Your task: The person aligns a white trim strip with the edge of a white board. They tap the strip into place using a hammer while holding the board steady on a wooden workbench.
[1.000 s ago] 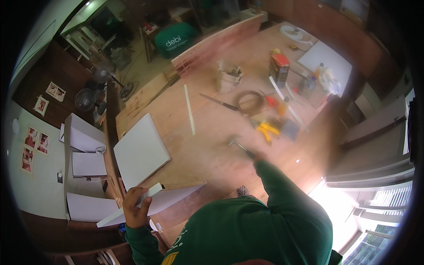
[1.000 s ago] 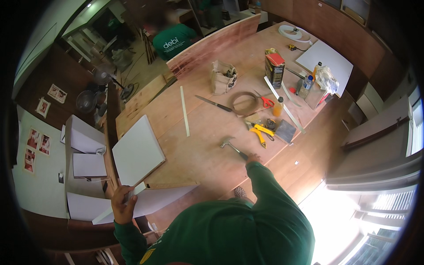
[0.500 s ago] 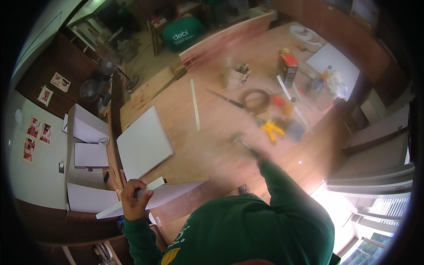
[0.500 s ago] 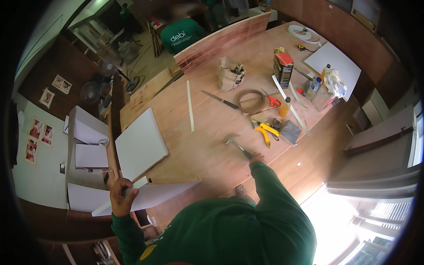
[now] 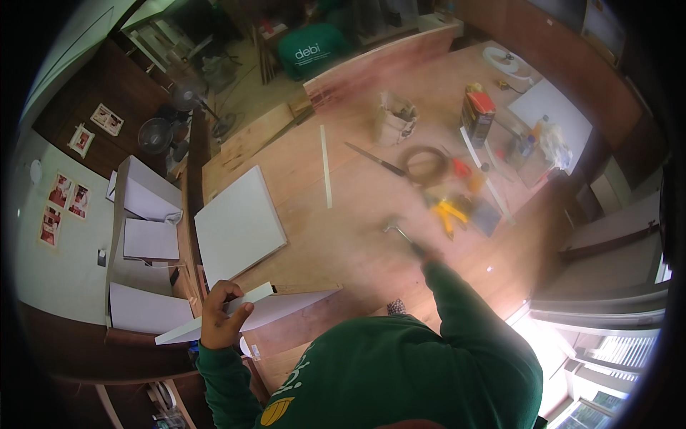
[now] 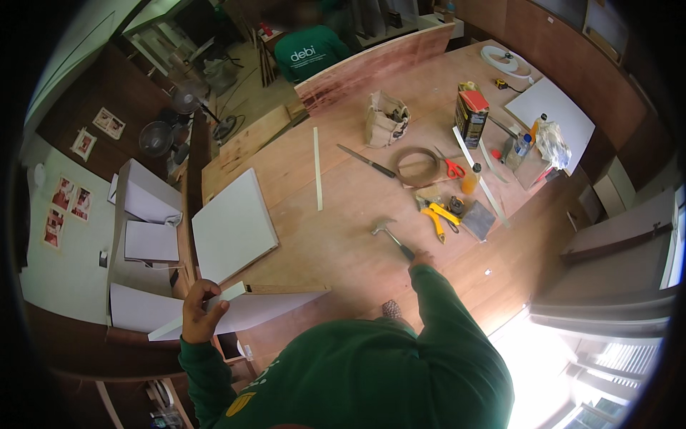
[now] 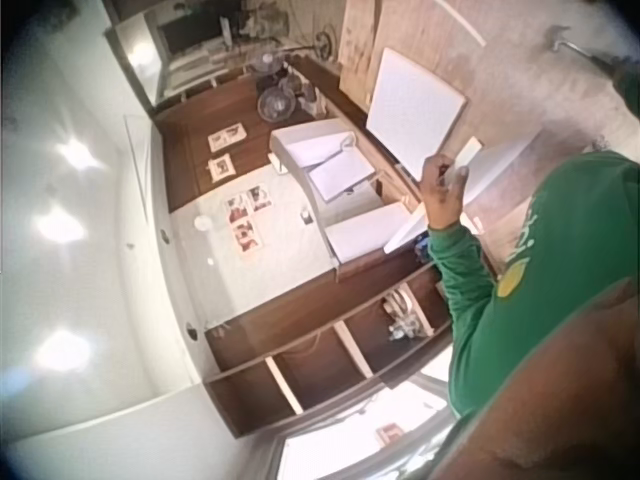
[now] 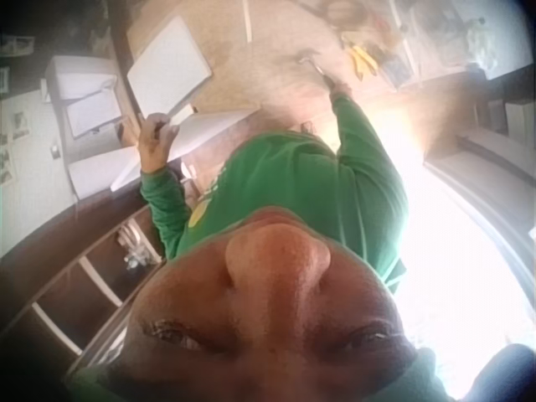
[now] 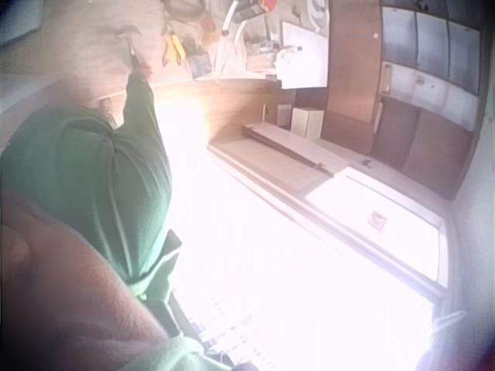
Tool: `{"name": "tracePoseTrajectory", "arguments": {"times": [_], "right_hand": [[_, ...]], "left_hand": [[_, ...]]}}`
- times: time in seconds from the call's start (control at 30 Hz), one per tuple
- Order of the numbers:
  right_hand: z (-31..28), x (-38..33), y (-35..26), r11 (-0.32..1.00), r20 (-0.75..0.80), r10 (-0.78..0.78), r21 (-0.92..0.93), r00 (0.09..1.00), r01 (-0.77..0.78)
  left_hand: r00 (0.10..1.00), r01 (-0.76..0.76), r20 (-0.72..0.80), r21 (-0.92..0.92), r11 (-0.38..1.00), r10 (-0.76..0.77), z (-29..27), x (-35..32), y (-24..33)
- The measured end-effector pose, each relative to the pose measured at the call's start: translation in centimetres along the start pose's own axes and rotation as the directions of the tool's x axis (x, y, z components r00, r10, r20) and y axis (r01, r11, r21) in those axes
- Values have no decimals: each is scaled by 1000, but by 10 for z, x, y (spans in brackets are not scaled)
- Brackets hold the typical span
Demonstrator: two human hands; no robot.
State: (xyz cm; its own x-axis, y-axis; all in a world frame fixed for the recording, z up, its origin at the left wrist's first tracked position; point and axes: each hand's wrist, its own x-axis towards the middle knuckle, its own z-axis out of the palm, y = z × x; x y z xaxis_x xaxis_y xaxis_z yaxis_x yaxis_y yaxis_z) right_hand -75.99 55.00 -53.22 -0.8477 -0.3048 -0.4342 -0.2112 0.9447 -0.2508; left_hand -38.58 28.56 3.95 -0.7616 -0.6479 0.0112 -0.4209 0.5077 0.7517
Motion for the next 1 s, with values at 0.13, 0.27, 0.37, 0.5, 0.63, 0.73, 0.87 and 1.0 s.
{"name": "tracePoseTrajectory", "arguments": {"times": [0.13, 0.27, 0.37, 0.5, 0.63, 0.73, 0.87, 1.0], "right_hand": [[-43, -23, -17, 998, 89, 48, 41, 995, -52], [5, 1, 7, 997, -72, -25, -70, 997, 20], [4, 0, 3, 996, -69, -21, -89, 997, 14], [-18, -11, -6, 1000, 26, 2, -22, 1000, -1], [-5, -5, 5, 998, -52, -38, -50, 998, 35], [-8, -8, 3, 998, -60, -38, -51, 997, 35], [-47, -21, -8, 998, 180, -68, 6, 981, 68], [-60, -35, -20, 998, 112, 36, 46, 993, -42]], "left_hand": [[998, -52, 24, 78, 996, 50, 1, 4, 0], [999, -22, 32, 76, 997, 20, -4, 6, 12], [999, -42, 30, 75, 996, 40, -1, 5, 8], [997, -74, 28, 68, 995, 73, 2, 5, -7], [997, -52, 54, 90, 995, 47, -3, 8, 4], [999, 11, 52, 54, 999, -14, -5, 7, 2], [999, 1, 46, 63, 998, -4, -4, 4, -6], [998, -45, 41, 77, 996, 42, -3, 5, -8]]}}
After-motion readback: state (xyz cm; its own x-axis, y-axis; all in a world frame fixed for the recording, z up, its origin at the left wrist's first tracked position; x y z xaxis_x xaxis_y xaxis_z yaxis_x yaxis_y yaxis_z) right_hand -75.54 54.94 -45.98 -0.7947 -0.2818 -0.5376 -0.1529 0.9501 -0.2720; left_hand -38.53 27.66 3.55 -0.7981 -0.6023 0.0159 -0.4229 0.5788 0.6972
